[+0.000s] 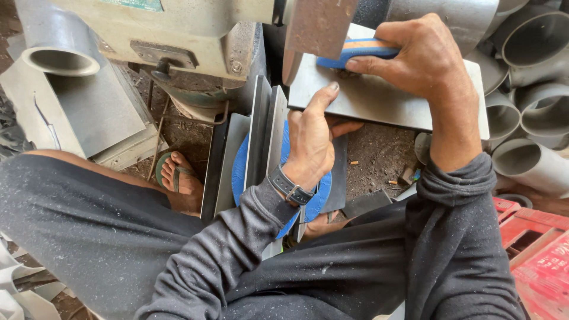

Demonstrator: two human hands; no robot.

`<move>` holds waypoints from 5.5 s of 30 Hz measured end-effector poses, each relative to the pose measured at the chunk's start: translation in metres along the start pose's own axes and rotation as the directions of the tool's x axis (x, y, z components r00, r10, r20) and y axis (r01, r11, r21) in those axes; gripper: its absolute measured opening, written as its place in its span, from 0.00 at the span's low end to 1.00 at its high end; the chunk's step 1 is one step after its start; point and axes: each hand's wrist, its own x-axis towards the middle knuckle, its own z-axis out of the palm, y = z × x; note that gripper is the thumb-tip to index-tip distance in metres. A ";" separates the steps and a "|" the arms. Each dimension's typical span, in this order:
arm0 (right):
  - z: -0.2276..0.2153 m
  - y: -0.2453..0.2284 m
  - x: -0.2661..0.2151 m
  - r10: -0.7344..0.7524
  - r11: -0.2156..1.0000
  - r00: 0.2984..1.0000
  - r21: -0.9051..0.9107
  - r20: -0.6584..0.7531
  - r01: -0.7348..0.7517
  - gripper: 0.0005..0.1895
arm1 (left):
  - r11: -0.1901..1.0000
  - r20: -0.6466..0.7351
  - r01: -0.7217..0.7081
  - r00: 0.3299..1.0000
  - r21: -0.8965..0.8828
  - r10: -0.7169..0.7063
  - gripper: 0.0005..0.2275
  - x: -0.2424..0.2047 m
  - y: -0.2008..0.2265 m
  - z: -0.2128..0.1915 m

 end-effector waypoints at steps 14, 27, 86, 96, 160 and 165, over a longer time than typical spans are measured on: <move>-0.012 -0.092 -0.076 0.373 0.928 0.914 0.060 -0.157 -0.368 0.23 | 0.979 0.053 0.069 0.995 0.190 -0.081 0.20 -0.045 0.001 -0.019; 0.026 -0.167 -0.153 0.674 0.589 0.737 0.630 -0.037 -0.507 0.29 | 0.882 0.126 -0.025 0.991 0.471 -0.039 0.26 -0.043 -0.020 -0.043; -0.020 -0.076 -0.065 0.448 0.854 0.894 0.281 0.029 -0.437 0.22 | 0.964 0.254 -0.083 0.967 0.254 0.017 0.19 0.018 0.014 -0.027; -0.039 -0.033 -0.015 0.325 0.919 0.930 0.174 0.169 -0.353 0.22 | 0.974 0.224 -0.019 0.974 0.227 -0.033 0.21 0.020 0.018 -0.016; -0.048 -0.018 0.067 0.174 0.911 0.880 -0.411 0.443 0.026 0.30 | 0.951 0.263 0.096 0.949 0.292 -0.177 0.20 0.011 0.030 -0.009; -0.042 -0.015 0.071 0.037 0.927 0.948 -0.364 0.317 0.086 0.24 | 0.964 0.254 0.141 0.947 0.226 -0.198 0.15 0.015 0.022 -0.011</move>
